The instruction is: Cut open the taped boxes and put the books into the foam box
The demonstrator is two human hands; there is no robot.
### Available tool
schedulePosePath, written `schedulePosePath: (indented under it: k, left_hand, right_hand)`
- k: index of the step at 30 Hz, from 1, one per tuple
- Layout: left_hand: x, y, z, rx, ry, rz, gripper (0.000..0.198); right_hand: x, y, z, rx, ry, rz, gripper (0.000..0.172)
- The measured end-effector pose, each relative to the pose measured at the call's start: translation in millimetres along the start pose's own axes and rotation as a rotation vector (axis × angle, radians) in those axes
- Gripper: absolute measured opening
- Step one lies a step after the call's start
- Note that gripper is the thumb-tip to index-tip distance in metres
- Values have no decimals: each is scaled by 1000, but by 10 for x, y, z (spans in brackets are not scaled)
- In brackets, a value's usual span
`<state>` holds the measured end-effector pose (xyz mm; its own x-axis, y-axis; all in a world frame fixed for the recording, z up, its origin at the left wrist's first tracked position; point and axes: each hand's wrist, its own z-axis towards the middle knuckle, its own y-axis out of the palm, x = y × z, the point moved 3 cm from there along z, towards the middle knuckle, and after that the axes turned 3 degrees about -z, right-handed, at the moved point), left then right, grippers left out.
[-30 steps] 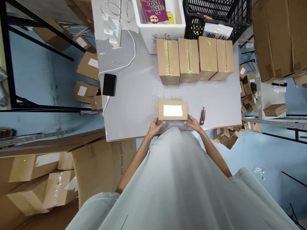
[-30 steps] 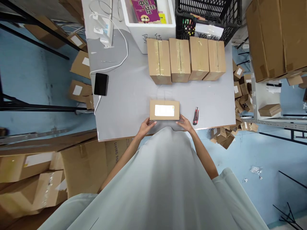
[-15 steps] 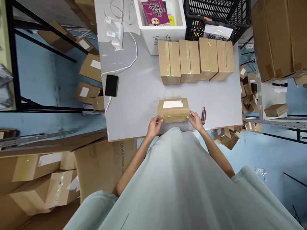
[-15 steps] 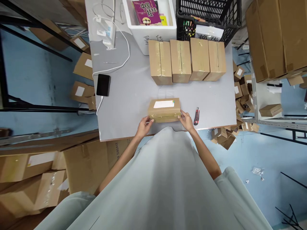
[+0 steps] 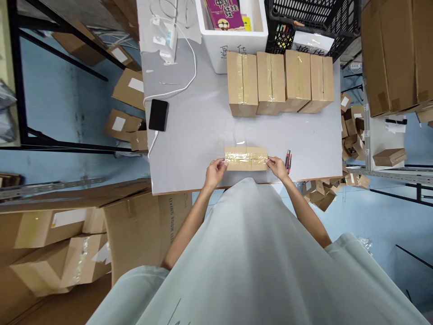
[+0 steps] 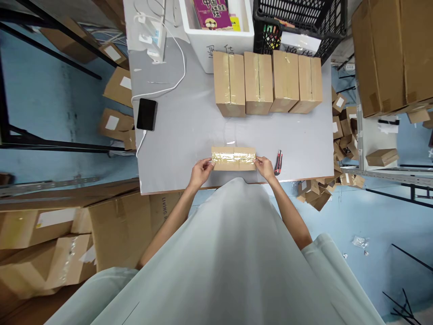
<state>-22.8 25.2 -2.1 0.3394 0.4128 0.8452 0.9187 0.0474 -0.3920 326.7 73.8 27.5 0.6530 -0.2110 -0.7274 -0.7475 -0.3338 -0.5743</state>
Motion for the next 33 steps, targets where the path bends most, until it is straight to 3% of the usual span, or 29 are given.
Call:
schedulePosePath:
  k: [4, 8, 12, 15, 18, 23, 28, 33]
  left_hand:
    - [-46, 59, -60, -7, -60, -117, 54]
    - [-83, 139, -184, -116, -120, -287, 72]
    - [-122, 196, -330, -207, -140, -369, 89]
    - [-157, 206, -373, -229, -123, -336, 90]
    - [-175, 168, -343, -176, -80, -276, 86]
    - [-98, 87, -196, -9, -6, -174, 60]
    - [-30, 161, 29, 51, -64, -70, 48]
    - [-26, 253, 257, 99, -101, -79, 46]
  right_hand:
    - [128, 87, -62, 39, 85, 113, 72]
    - [264, 210, -235, -7, 202, 289, 89]
    - [275, 368, -450, -175, 104, 417, 95]
    - [259, 437, -530, -169, 54, 408, 106]
    - [214, 422, -517, -83, 33, 379, 95]
    - [63, 220, -324, 91, 47, 164, 79]
    - [-8, 112, 54, 69, 64, -82, 70]
    - [87, 141, 393, 86, 97, -41, 65]
